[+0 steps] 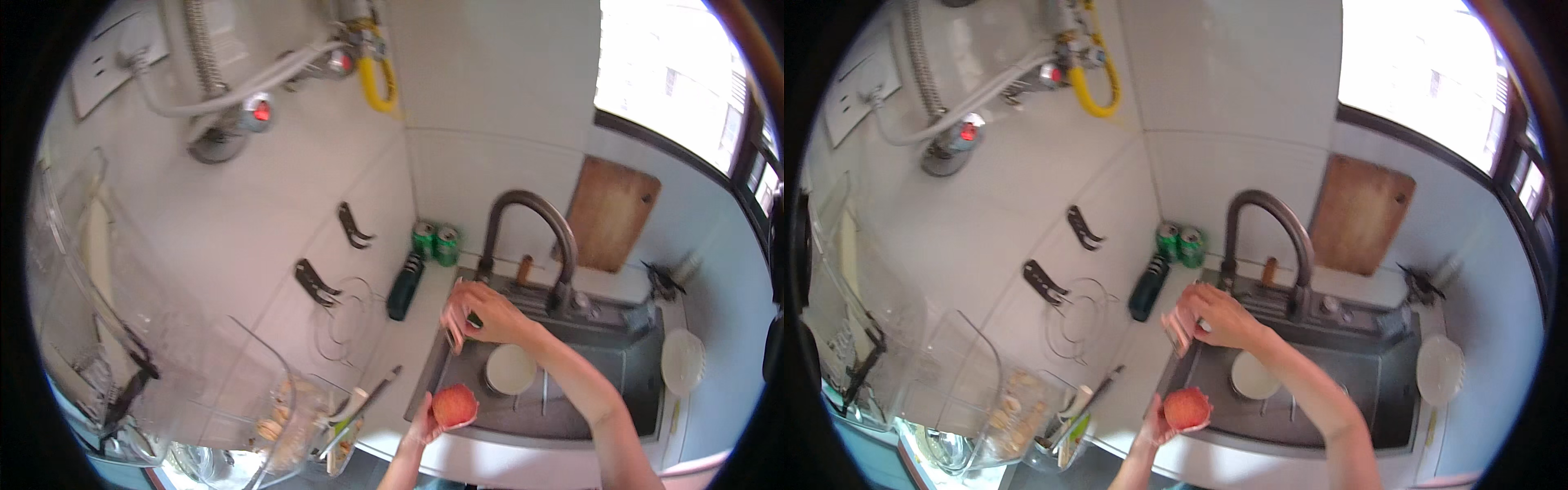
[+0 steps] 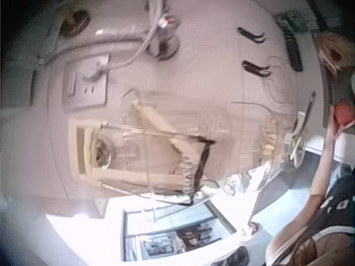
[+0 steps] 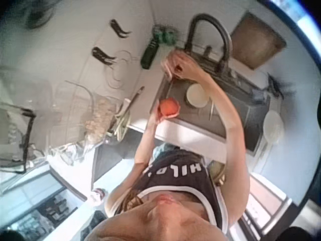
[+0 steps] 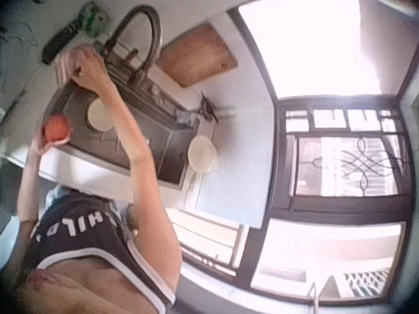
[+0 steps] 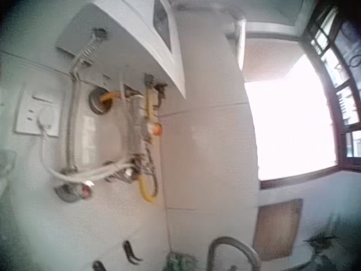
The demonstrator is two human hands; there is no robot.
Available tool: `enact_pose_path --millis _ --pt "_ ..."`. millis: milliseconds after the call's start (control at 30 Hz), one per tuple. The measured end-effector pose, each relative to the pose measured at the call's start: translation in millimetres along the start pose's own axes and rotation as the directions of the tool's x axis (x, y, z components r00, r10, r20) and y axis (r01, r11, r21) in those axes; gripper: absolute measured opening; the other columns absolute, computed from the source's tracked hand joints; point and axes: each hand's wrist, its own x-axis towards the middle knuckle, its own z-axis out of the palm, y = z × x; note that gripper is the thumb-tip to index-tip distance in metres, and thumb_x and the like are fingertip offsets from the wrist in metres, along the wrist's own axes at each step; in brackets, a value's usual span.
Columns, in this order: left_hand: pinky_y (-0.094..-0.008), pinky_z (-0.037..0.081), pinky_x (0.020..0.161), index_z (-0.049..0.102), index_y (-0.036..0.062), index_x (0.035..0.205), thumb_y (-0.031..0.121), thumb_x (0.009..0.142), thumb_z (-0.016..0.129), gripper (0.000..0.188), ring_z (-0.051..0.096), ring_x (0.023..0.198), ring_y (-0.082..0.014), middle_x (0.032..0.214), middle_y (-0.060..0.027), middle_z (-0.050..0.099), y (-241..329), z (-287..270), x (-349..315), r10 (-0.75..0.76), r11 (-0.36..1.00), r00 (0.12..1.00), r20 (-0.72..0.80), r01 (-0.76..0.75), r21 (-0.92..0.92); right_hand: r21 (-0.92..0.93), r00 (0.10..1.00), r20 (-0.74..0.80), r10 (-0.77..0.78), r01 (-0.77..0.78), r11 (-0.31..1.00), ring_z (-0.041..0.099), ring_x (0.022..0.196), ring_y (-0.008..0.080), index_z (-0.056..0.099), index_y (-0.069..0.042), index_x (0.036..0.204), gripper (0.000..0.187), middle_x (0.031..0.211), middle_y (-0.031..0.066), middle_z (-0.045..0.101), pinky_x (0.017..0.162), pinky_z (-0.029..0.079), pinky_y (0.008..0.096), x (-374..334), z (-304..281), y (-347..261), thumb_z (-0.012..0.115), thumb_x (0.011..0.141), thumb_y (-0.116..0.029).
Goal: The person retrieves a knife and apple, washes a bowl, then uses a pink peeler to remove the apple skin over the sink. After peeling, the person uses the knife to cut the apple into pieces and places them into the bowl.
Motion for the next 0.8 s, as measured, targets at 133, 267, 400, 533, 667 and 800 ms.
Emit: enact_pose_path --millis 133,267,400,533,667,800 --pt "-0.0432 0.035 0.096 0.024 0.0005 0.13 0.075 0.066 0.034 0.098 0.038 0.117 -0.031 0.128 -0.018 0.036 -15 18 23 -0.221 0.941 0.974 -0.051 0.226 0.253 -0.19 0.932 0.338 -0.128 0.201 0.961 0.041 0.11 0.025 0.049 -0.01 0.104 0.039 0.112 0.0085 0.046 0.094 0.033 0.0404 -90 -34 -21 0.061 0.067 -0.013" --pt "-0.0363 0.042 0.09 0.028 0.0037 0.128 0.06 0.078 0.041 0.077 0.045 0.112 -0.0216 0.125 -0.0133 0.04 -54 49 53 -0.431 0.848 0.901 -0.04 0.42 0.322 -0.323 0.873 0.487 -0.01 0.19 0.927 0.038 0.113 0.0213 0.049 -0.016 0.108 0.038 0.112 0.006 0.045 0.099 0.025 0.0438 -161 -64 -38 0.056 0.07 -0.013" --pt "-0.0339 0.045 0.085 0.033 0.0018 0.124 0.031 0.075 0.06 0.064 0.052 0.102 -0.0199 0.114 -0.0108 0.049 -110 77 81 -0.486 0.722 0.873 -0.051 0.433 0.54 -0.301 0.889 0.443 0.114 0.028 0.953 0.039 0.112 0.0212 0.048 -0.016 0.111 0.045 0.109 0.0057 0.046 0.098 0.026 0.0448 -226 -89 -40 0.057 0.068 -0.01" --pt "-0.0338 0.047 0.082 0.037 0.0017 0.121 0.026 0.074 0.06 0.058 0.054 0.098 -0.0197 0.11 -0.0106 0.052 -169 89 102 -0.505 0.711 0.856 -0.108 0.483 0.511 -0.14 0.904 0.07 0.422 -0.41 0.901 0.044 0.106 0.0274 0.046 -0.01 0.114 0.05 0.107 0.0104 0.047 0.092 0.034 0.0412 -305 -113 -44 0.06 0.065 -0.009" --pt "-0.0323 0.044 0.085 0.037 0.0008 0.121 0.028 0.075 0.062 0.059 0.053 0.098 -0.0199 0.111 -0.0109 0.05 -223 97 119 -0.487 0.715 0.873 0.006 0.394 0.578 0.515 0.29 0.086 0.953 -0.832 0.206 0.055 0.081 0.0207 0.048 0.0 0.108 0.043 0.094 0.0135 0.055 0.075 0.044 0.0304 -377 -102 -50 0.062 0.076 -0.025" --pt "-0.0314 0.044 0.084 0.038 -0.0002 0.119 0.04 0.079 0.056 0.06 0.052 0.101 -0.0206 0.112 -0.0116 0.05 -260 106 130 -0.424 0.491 0.906 0.015 0.216 0.844 0.844 0.17 -0.012 0.985 -0.527 0.101 0.054 0.071 0.0122 0.054 -0.001 0.095 0.027 0.081 0.0043 0.057 0.063 0.045 0.0247 -404 -53 -35 0.059 0.079 -0.023"
